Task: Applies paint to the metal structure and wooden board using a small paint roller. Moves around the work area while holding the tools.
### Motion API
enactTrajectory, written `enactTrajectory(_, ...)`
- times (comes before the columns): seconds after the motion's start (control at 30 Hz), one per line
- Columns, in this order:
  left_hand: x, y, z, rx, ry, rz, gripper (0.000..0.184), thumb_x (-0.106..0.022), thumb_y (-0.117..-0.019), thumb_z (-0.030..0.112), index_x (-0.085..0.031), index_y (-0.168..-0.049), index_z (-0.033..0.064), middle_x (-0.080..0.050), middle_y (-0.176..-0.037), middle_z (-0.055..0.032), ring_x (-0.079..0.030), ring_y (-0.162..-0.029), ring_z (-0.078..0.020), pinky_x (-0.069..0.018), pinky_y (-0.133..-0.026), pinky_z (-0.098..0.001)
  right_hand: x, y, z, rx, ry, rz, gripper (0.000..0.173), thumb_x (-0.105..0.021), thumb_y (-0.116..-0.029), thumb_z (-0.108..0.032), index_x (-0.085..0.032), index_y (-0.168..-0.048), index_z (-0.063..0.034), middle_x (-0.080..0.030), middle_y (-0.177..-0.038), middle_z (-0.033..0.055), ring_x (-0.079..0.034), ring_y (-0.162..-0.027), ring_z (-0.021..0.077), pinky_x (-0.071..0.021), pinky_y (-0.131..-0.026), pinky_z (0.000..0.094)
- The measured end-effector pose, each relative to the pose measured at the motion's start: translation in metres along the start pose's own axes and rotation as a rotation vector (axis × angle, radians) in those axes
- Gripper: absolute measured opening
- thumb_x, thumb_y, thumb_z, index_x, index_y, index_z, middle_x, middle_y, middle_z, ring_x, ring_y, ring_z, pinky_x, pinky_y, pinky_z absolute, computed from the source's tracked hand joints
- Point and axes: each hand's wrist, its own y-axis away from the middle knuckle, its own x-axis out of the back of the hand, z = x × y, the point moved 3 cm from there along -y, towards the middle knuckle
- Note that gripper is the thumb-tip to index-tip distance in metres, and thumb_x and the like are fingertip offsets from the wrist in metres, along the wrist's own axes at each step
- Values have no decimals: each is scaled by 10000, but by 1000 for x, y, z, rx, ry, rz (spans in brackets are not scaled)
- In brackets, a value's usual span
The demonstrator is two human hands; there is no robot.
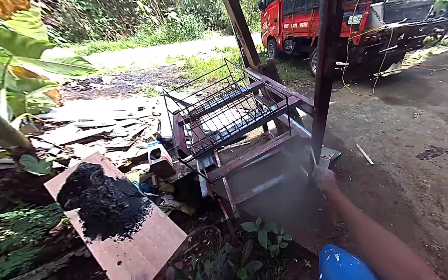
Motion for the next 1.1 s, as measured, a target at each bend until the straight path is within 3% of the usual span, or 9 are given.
enactTrajectory(0.1, -4, 6, 3, 14, 2, 29, 249, -326, -1116, 221, -544, -1176, 117, -750, -912, -33, -741, -777, -143, -632, -700, -306, 0, -13, -51, 47, -95, 61, 415, -378, -1122, -279, -610, -875, -39, -403, -559, -41, -380, -470, 80, -394, -503, 284)
enactTrajectory(0.17, -7, 7, 6, 19, 12, 53, 242, -323, -1118, 207, -537, -1180, 111, -744, -904, -36, -739, -761, -144, -633, -681, -304, 1, -26, -83, 108, 53, 77, 447, -369, -1126, -333, -644, -945, -31, -441, -595, -1, -413, -499, 119, -421, -527, 335)
enactTrajectory(0.3, -13, 12, 10, 31, 17, 105, 226, -338, -1119, 195, -521, -1207, 98, -737, -913, -47, -738, -765, -147, -633, -680, -308, -2, -30, -125, 207, 529, 99, 486, -378, -1123, -374, -679, -984, -19, -649, -820, 203, -643, -781, 382, -495, -715, 622)
enactTrajectory(0.37, -14, 13, 12, 31, 28, 113, 213, -351, -1117, 191, -510, -1214, 89, -738, -915, -56, -740, -763, -156, -636, -681, -317, -7, -24, -130, 198, 742, 127, 481, -365, -1118, -373, -670, -990, -24, -685, -907, 243, -680, -905, 451, -498, -765, 679)
enactTrajectory(0.57, -7, 11, 13, 32, 41, 86, 215, -347, -1115, 172, -520, -1199, 76, -742, -906, -68, -739, -739, -162, -634, -657, -310, -16, -23, -131, 312, 1044, 254, 449, -333, -1111, -353, -641, -1113, -26, -707, -906, 272, -707, -890, 496, -519, -710, 670)
enactTrajectory(0.83, 0, 10, 16, 44, 39, 119, 220, -357, -1114, 180, -517, -1223, 75, -733, -925, -71, -736, -766, -166, -632, -668, -318, 33, -48, -159, 863, 1273, 227, 412, -396, -1097, -305, -653, -1002, 3, -680, -811, 269, -681, -713, 513, -477, -536, 648)
enactTrajectory(0.93, 5, 5, 14, 38, 34, 126, 217, -367, -1113, 179, -504, -1245, 73, -729, -943, -80, -737, -784, -178, -634, -684, -327, 41, -55, -189, 843, 1242, 112, 447, -409, -1099, -360, -686, -1041, -14, -702, -877, 287, -690, -818, 541, -479, -638, 710)
enactTrajectory(1.0, 4, 3, 12, 43, 44, 132, 213, -374, -1113, 178, -503, -1245, 72, -726, -954, -84, -736, -795, -178, -634, -697, -332, 44, -58, -201, 660, 1024, 46, 441, -437, -1099, -348, -707, -1092, 1, -711, -945, 278, -689, -895, 493, -488, -777, 719)
enactTrajectory(1.1, 0, 0, 8, 59, 67, 116, 205, -376, -1113, 187, -504, -1242, 91, -723, -960, -73, -734, -806, -169, -634, -713, -330, 49, -50, -183, 441, 547, 32, 418, -421, -1110, -387, -624, -1062, -25, -498, -681, 66, -488, -514, 186, -488, -522, 415)
